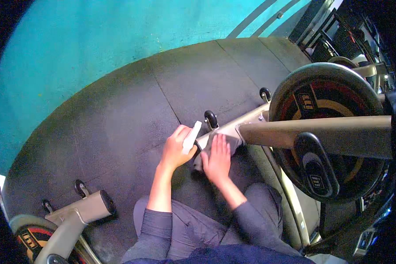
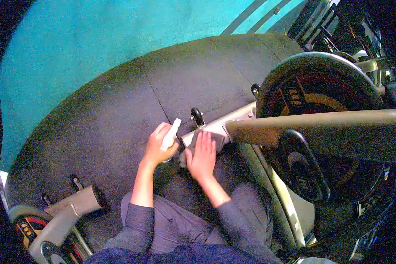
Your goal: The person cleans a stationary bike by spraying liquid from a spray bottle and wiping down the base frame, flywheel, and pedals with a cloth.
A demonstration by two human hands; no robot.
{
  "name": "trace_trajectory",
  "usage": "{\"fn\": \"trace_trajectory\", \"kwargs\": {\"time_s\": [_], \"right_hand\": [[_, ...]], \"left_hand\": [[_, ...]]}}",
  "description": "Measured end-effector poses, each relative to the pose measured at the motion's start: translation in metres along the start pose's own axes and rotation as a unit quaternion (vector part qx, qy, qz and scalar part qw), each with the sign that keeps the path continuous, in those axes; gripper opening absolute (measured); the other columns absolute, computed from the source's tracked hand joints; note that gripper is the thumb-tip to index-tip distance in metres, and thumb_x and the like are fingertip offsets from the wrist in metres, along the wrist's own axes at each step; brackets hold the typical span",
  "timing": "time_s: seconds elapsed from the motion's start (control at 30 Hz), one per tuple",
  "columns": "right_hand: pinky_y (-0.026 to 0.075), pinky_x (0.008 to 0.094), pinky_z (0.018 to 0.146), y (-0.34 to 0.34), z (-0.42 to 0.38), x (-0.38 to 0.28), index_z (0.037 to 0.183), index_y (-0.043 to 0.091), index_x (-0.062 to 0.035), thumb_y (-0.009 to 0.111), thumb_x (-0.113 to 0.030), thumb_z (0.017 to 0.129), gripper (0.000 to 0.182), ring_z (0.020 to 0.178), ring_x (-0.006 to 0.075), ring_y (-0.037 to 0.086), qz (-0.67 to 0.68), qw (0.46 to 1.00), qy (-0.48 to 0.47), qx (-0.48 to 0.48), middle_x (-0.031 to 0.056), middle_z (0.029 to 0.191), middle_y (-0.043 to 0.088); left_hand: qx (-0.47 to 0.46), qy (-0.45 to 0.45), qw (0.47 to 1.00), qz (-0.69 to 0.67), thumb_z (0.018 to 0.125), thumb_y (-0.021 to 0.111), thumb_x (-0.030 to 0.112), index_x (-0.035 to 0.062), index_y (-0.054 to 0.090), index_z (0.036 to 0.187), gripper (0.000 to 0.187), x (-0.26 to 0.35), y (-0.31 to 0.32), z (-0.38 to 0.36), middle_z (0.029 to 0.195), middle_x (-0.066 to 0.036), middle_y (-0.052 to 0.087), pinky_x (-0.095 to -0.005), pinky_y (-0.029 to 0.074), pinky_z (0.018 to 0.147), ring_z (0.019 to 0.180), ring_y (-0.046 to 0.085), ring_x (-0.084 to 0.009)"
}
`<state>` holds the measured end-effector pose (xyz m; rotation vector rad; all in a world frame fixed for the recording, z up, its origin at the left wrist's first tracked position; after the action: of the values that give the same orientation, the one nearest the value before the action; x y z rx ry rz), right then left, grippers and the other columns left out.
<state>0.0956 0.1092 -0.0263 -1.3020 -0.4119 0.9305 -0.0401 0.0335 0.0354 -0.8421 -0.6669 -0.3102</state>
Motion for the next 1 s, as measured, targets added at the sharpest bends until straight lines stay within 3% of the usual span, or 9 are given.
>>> {"fn": "trace_trajectory", "kwargs": {"time_s": [0.37, 0.5, 0.57, 0.6, 0.7, 0.77, 0.83, 0.87, 1.0], "right_hand": [[0.025, 0.0411, 0.112, -0.002, 0.011, -0.021, 0.139, 0.038, -0.0015, 0.059, -0.03, 0.084, 0.065, 0.136, 0.0279, 0.033, 0.03, 0.987, -0.157, -0.029, 0.0149, 0.144, 0.038], [0.032, 0.0416, 0.106, 0.011, 0.058, -0.034, 0.117, 0.058, -0.0024, 0.057, -0.031, 0.082, 0.046, 0.119, 0.0299, 0.05, 0.061, 0.979, -0.189, -0.044, 0.0151, 0.122, 0.057], [0.04, 0.0416, 0.099, 0.025, 0.076, -0.042, 0.104, 0.067, -0.006, 0.055, -0.037, 0.08, 0.041, 0.105, 0.0299, 0.06, -0.026, 0.952, -0.149, -0.267, 0.0142, 0.106, 0.066], [0.046, 0.0422, 0.087, 0.03, 0.084, -0.045, 0.092, 0.072, -0.0095, 0.053, -0.041, 0.078, 0.039, 0.091, 0.029, 0.065, -0.043, 0.954, -0.16, -0.25, 0.0121, 0.09, 0.07], [0.048, 0.0437, 0.077, 0.047, 0.089, -0.044, 0.082, 0.072, -0.0097, 0.053, -0.041, 0.077, 0.037, 0.081, 0.0283, 0.067, -0.062, 0.944, -0.124, -0.299, 0.0108, 0.083, 0.07], [0.045, 0.0429, 0.085, 0.044, 0.083, -0.042, 0.09, 0.07, -0.0091, 0.054, -0.041, 0.079, 0.037, 0.093, 0.0275, 0.065, -0.067, 0.933, -0.116, -0.335, 0.012, 0.095, 0.07], [0.039, 0.0419, 0.096, 0.019, 0.069, -0.038, 0.101, 0.066, -0.0075, 0.057, -0.039, 0.08, 0.039, 0.11, 0.0267, 0.058, 0.03, 0.98, -0.127, -0.147, 0.0125, 0.111, 0.066], [0.039, 0.0419, 0.096, 0.017, 0.057, -0.034, 0.101, 0.066, -0.0075, 0.057, -0.039, 0.08, 0.039, 0.11, 0.0267, 0.058, 0.029, 0.98, -0.13, -0.145, 0.0125, 0.111, 0.066], [0.023, 0.0453, 0.111, -0.01, -0.003, -0.013, 0.137, 0.042, -0.0064, 0.057, -0.04, 0.085, 0.064, 0.137, 0.0287, 0.031, 0.053, 0.987, -0.146, -0.025, 0.0139, 0.145, 0.037]], "left_hand": [[0.0, -0.07, 0.997, -0.013, 0.066, 0.068, 0.011, 0.0033, 0.058, 0.101, 0.037, -0.008, -0.001, -0.002, 0.099, -0.014, 0.058, -0.0414, 0.053, 0.074, 0.088, 0.061, -0.0358], [0.009, -0.049, 0.999, 0.001, 0.066, 0.067, 0.01, 0.0022, 0.058, 0.101, 0.037, -0.004, -0.004, -0.001, 0.099, -0.015, 0.058, -0.0417, 0.053, 0.074, 0.087, 0.061, -0.0366], [0.004, -0.04, 0.999, 0.018, 0.066, 0.067, 0.01, 0.0016, 0.058, 0.101, 0.037, -0.005, -0.005, -0.001, 0.098, -0.015, 0.058, -0.0417, 0.053, 0.074, 0.087, 0.061, -0.0368], [0.016, -0.049, 0.999, 0.014, 0.066, 0.067, 0.01, 0.0013, 0.058, 0.101, 0.037, -0.009, -0.005, -0.001, 0.098, -0.015, 0.058, -0.0419, 0.052, 0.074, 0.087, 0.06, -0.0366], [0.026, -0.077, 0.997, 0.011, 0.066, 0.066, 0.01, 0.001, 0.058, 0.101, 0.038, -0.019, -0.005, -0.004, 0.096, -0.015, 0.057, -0.0423, 0.052, 0.075, 0.087, 0.06, -0.0364], [0.027, -0.094, 0.995, 0.011, 0.066, 0.066, 0.01, 0.001, 0.058, 0.101, 0.037, -0.02, -0.005, -0.004, 0.096, -0.015, 0.057, -0.0425, 0.052, 0.075, 0.088, 0.06, -0.0363], [0.057, -0.024, 0.997, 0.034, 0.066, 0.065, 0.005, 0.0005, 0.057, 0.091, 0.026, -0.011, -0.01, -0.001, 0.086, -0.014, 0.055, -0.0404, 0.05, 0.069, 0.078, 0.059, -0.0335], [0.061, -0.023, 0.997, 0.035, 0.066, 0.065, 0.005, 0.0005, 0.057, 0.091, 0.026, -0.012, -0.011, -0.001, 0.086, -0.014, 0.055, -0.0404, 0.05, 0.069, 0.078, 0.059, -0.0335], [0.049, -0.087, 0.995, -0.004, 0.065, 0.067, 0.009, 0.0022, 0.058, 0.098, 0.035, -0.019, -0.009, -0.006, 0.095, -0.015, 0.057, -0.0427, 0.052, 0.073, 0.086, 0.06, -0.0364]]}}
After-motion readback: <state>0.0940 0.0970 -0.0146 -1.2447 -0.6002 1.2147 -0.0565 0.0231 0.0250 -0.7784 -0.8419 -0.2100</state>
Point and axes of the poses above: each hand's wrist, its own z-axis towards the middle knuckle, its own y-axis out of the palm, x = y × z, the point moved 6 cm from there along z, towards the middle knuckle
